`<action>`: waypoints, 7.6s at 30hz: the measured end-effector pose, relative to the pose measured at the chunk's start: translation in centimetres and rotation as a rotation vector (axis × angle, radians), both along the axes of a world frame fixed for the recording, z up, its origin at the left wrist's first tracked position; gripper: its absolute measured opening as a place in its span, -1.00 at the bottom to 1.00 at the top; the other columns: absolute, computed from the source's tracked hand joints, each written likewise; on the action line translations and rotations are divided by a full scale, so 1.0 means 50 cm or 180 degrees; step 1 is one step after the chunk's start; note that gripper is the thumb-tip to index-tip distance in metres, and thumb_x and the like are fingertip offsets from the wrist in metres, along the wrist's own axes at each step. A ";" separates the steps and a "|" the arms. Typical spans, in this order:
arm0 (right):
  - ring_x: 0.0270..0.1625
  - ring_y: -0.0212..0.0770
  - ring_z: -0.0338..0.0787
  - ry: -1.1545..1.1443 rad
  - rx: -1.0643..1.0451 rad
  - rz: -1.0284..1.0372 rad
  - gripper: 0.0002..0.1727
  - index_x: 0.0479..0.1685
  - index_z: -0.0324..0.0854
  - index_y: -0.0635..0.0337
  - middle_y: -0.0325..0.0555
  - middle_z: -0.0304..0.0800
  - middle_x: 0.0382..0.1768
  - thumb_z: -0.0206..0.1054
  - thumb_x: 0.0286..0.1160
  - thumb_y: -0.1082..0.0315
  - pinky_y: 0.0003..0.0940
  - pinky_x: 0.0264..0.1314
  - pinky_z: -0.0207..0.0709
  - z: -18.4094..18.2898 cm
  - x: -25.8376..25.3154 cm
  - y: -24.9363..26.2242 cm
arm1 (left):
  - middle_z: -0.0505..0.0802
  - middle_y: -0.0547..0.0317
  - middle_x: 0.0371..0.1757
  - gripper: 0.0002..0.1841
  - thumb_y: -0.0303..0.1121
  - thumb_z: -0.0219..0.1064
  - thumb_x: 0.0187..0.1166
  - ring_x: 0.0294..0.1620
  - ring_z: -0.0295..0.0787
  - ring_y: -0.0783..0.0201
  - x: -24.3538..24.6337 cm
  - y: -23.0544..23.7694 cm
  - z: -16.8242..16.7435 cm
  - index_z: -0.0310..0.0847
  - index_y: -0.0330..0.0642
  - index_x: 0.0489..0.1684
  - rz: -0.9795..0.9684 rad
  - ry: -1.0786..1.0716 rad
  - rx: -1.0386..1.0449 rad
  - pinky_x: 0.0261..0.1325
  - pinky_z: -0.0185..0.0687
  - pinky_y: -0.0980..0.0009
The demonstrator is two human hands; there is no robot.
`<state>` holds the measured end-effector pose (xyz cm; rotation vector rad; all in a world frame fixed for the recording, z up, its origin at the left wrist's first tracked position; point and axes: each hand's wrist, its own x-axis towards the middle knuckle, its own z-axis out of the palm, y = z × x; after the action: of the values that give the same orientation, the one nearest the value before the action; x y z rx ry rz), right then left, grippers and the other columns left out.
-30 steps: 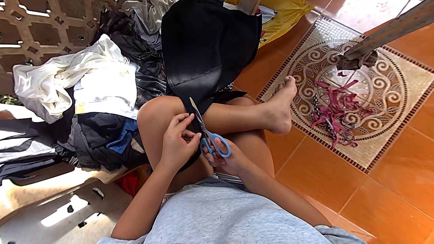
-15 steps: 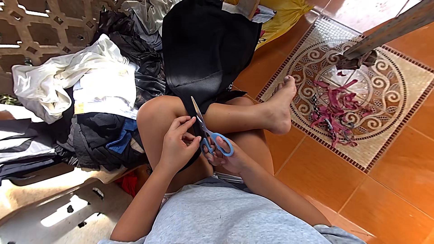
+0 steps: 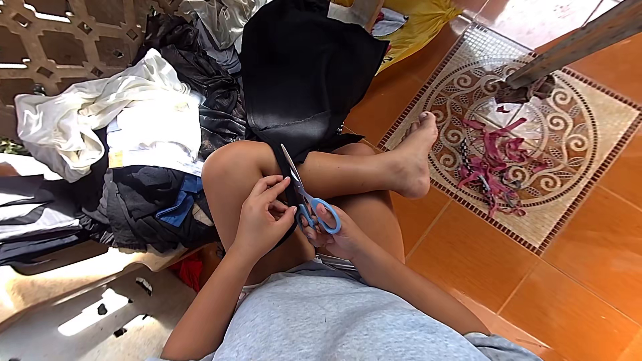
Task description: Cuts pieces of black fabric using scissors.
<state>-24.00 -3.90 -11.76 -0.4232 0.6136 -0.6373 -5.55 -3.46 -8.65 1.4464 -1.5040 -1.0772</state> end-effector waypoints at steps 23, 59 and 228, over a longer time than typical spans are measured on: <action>-0.67 -0.67 0.43 -0.0569 0.0337 0.0352 -0.52 -0.27 0.61 -0.03 -0.48 0.63 -0.50 0.40 0.42 -0.27 -0.79 -0.62 0.28 -0.007 -0.002 -0.009 | 0.73 -0.24 0.29 -0.58 -0.55 0.40 0.38 -0.22 0.79 0.58 0.021 0.017 0.012 0.70 -0.53 0.25 -0.0113 -0.0132 0.0039 -0.13 0.71 0.73; -0.46 -0.73 0.57 0.0683 -0.1302 0.0345 -0.64 -0.21 0.60 -0.14 -0.64 0.68 -0.41 0.47 0.41 -0.18 -0.78 -0.38 0.45 -0.051 -0.100 0.006 | 0.68 -0.17 0.45 -0.45 -0.57 0.43 0.45 -0.05 0.78 0.42 -0.026 -0.139 0.065 0.54 -0.38 0.51 -0.0473 -0.0202 0.0821 0.04 0.68 0.58; -0.55 -0.72 0.52 -0.0150 -0.0615 0.0125 -0.45 -0.25 0.55 -0.05 -0.52 0.66 -0.43 0.43 0.31 -0.35 -0.83 -0.56 0.28 -0.041 -0.033 -0.005 | 0.62 0.01 0.42 -0.21 -0.66 0.53 0.19 -0.46 0.57 0.67 -0.012 -0.088 0.002 0.43 -0.38 0.62 0.0293 0.0353 0.0129 -0.38 0.57 0.76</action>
<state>-25.64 -4.12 -13.82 -0.5977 0.4993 -0.6699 -6.17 -7.85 -8.56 1.4450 -1.3323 -1.1186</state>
